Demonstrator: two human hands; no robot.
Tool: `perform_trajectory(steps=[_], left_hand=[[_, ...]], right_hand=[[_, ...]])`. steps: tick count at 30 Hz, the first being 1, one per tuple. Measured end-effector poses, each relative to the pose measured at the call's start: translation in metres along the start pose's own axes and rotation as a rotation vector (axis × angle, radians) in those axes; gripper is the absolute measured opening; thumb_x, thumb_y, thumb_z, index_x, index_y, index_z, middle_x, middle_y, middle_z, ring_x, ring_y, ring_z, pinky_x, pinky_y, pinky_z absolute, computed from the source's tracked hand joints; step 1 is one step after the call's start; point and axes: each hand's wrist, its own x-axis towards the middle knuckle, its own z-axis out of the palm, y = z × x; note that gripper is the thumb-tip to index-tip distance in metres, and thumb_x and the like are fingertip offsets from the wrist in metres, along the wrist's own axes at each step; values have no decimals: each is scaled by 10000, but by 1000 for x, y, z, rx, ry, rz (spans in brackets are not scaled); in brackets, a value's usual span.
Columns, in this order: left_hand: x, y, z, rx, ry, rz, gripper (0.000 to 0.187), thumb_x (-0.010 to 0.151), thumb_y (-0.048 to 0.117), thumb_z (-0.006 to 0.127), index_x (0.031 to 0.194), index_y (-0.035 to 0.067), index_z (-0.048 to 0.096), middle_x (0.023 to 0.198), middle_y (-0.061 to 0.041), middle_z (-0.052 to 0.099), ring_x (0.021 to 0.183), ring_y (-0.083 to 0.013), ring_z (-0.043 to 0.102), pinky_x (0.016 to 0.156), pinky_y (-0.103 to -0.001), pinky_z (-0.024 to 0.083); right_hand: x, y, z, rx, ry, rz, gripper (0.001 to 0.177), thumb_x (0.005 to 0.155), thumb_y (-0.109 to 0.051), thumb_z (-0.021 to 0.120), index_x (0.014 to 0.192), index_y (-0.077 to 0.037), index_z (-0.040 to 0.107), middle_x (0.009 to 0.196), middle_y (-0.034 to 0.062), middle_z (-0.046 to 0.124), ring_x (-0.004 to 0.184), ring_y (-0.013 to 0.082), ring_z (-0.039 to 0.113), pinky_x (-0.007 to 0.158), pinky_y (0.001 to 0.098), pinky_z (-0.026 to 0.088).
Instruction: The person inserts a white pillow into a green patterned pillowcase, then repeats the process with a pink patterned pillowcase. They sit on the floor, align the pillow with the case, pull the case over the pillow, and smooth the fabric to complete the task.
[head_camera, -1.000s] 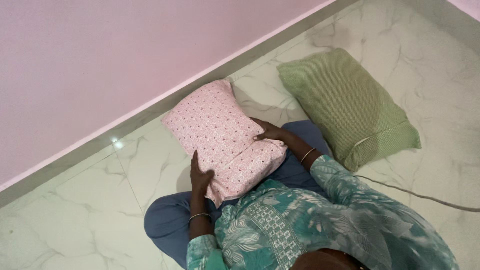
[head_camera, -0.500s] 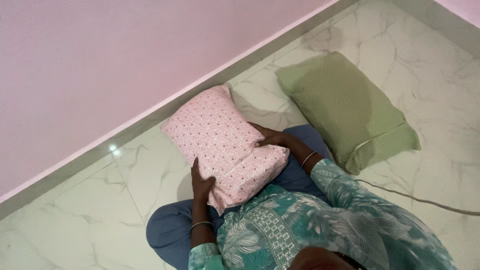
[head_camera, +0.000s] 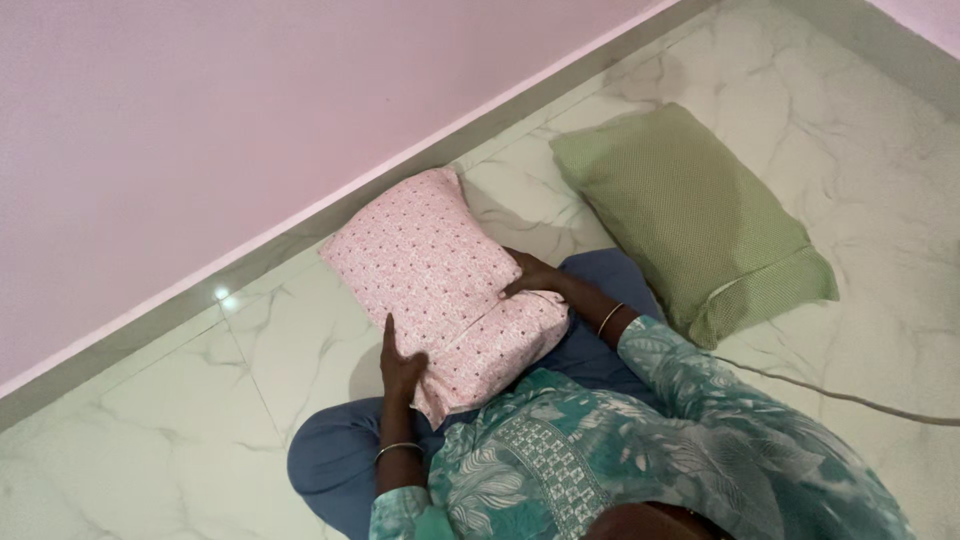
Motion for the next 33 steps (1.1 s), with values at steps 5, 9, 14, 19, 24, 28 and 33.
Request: perform_trajectory(steps=[5,9,14,19,24,28,33], left_hand=[[-9,15,8,-26,61,26,1015,661,-98,592,1622,98,333,1366,-167,621,1003,-201,635,752,-291,539],[-10,-1,13,-143,198,224,896,724,-116,564,1593,9,389,1519,-169,532,1200,-216,604,922,-281,527],[-10,-42,34,-273,375,240,871,745,-134,588,1587,-7,402,1571,-195,468,1322,-247,533,981,-312,526],[-4,-64,33,-391,324,-60,1041,675,-84,680,1612,57,248,1618,-175,330,1406,-297,408,1066,-428,452],[8,-56,31,-443,403,-258,1094,766,103,859,1612,29,168,1618,-190,327,1452,-311,385,1175,-416,366],[6,-47,35,-230,394,-181,1082,741,153,911,1585,-9,255,1595,-189,394,1442,-303,409,1182,-419,353],[-1,-41,35,-309,313,-12,1094,674,224,902,1558,-19,305,1530,-206,486,1383,-315,490,1152,-422,398]], right_hand=[[-20,-14,-10,143,147,-34,1077,674,-297,911,1586,-73,382,1566,157,508,1410,273,486,1185,418,355],[-43,-39,-28,599,142,-73,817,834,-354,778,1524,-115,409,1565,172,450,1395,285,475,1148,446,370],[-56,-58,-22,1327,137,-64,711,868,-440,699,1467,-145,455,1523,206,459,1359,325,510,1113,476,412],[-49,-32,7,1113,136,4,770,871,-473,694,1497,-137,397,1534,222,442,1373,333,498,1117,472,411],[-42,3,4,744,129,42,830,875,-506,689,1527,-129,340,1544,238,424,1386,340,487,1121,467,410],[-33,17,-4,422,45,50,880,878,-533,685,1550,-122,293,1553,251,410,1397,346,478,1125,463,410],[-24,23,-25,226,23,61,943,882,-566,680,1580,-114,236,1563,266,393,1411,353,466,1129,458,409]])
